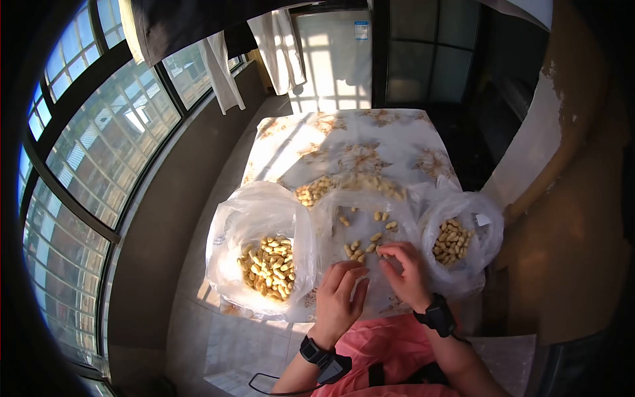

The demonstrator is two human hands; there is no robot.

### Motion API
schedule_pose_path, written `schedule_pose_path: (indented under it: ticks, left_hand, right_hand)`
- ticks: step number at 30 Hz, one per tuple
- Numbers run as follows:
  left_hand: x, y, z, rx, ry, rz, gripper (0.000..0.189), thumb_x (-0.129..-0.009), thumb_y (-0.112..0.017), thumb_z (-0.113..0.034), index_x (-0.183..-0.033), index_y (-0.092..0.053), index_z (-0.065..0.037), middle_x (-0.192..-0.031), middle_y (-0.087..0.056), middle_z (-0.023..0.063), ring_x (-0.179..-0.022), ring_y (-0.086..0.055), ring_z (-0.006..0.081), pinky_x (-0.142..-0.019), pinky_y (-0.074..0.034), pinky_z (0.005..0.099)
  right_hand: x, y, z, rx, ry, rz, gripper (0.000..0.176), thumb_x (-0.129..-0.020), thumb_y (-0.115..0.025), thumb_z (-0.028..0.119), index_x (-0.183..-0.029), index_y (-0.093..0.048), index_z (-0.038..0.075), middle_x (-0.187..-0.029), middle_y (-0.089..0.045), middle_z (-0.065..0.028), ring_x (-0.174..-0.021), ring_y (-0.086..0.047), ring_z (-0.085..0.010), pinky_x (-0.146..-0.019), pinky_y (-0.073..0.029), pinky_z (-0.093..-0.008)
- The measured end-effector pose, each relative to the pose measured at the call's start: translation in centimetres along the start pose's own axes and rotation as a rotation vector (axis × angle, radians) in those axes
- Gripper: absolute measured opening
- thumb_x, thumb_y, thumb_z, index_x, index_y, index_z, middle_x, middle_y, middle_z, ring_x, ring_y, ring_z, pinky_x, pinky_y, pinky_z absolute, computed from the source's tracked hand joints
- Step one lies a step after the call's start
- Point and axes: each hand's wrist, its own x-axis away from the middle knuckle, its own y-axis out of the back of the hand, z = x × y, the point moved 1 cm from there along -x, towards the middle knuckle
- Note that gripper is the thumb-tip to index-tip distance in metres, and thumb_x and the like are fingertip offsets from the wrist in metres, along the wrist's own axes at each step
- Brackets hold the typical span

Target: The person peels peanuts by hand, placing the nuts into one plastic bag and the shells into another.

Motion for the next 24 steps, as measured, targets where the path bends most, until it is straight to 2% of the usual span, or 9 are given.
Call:
schedule_pose_path:
  ticks: [3,5,8,12,14,24]
  left_hand:
    - [-1.3,-2.2,0.7,-0.001,0.032,0.043,0.030,-0.088,-0.072,0.003,-0.117,-0.068,-0.001,-0.122,-0.069,0.0165,-0.114,-0.066,0.0378,-0.096,-0.054,0.0463]
    - [-1.8,-3.1,1.9,-0.105,0.038,0.042,0.038,-0.086,-0.070,0.001,-0.123,-0.066,-0.001,-0.128,-0.068,0.0155,-0.123,-0.062,0.0400,-0.102,-0.052,0.0482]
    - [-1.8,-4.2,3.9,-0.262,0.036,0.010,0.043,-0.085,-0.067,0.001,-0.129,-0.065,-0.001,-0.130,-0.067,0.0161,-0.129,-0.060,0.0393,-0.107,-0.050,0.0485]
    - [-1.5,-4.4,4.5,-0.276,0.051,0.028,0.044,-0.086,-0.065,0.000,-0.130,-0.066,-0.002,-0.130,-0.068,0.0163,-0.131,-0.059,0.0379,-0.109,-0.049,0.0479]
    - [-1.5,-4.3,4.4,-0.250,0.014,-0.010,0.031,-0.088,-0.070,0.001,-0.119,-0.070,-0.001,-0.120,-0.071,0.0171,-0.122,-0.064,0.0401,-0.104,-0.052,0.0482]
    - [-1.2,-3.8,4.1,-0.099,0.038,-0.024,0.031,-0.084,-0.073,0.002,-0.115,-0.071,-0.004,-0.110,-0.069,0.0142,-0.105,-0.066,0.0371,-0.093,-0.053,0.0480]
  right_hand:
    - [0.1,-0.1,-0.1,-0.010,-0.004,-0.023,0.027,-0.089,-0.074,0.000,-0.115,-0.071,0.004,-0.115,-0.071,-0.0139,-0.102,-0.067,-0.0340,-0.090,-0.055,-0.0410]
    - [0.0,-0.1,0.0,-0.004,-0.022,-0.013,0.026,-0.089,-0.074,0.000,-0.115,-0.070,0.004,-0.115,-0.071,-0.0143,-0.102,-0.067,-0.0342,-0.089,-0.055,-0.0410]
    - [0.1,-0.1,0.0,-0.013,-0.030,-0.005,0.026,-0.089,-0.075,0.001,-0.115,-0.070,0.004,-0.115,-0.071,-0.0147,-0.101,-0.067,-0.0345,-0.088,-0.055,-0.0412]
    - [0.1,-0.2,-0.2,-0.008,-0.015,-0.015,0.026,-0.090,-0.075,0.001,-0.115,-0.070,0.004,-0.114,-0.071,-0.0148,-0.100,-0.067,-0.0344,-0.087,-0.055,-0.0415]
    - [0.1,-0.2,-0.2,-0.001,-0.012,-0.006,0.026,-0.089,-0.075,0.002,-0.115,-0.070,0.005,-0.114,-0.071,-0.0148,-0.100,-0.067,-0.0344,-0.086,-0.055,-0.0416]
    - [0.1,-0.2,-0.2,-0.003,-0.011,-0.001,0.026,-0.089,-0.075,0.003,-0.114,-0.070,0.005,-0.114,-0.071,-0.0150,-0.100,-0.067,-0.0352,-0.088,-0.054,-0.0418]
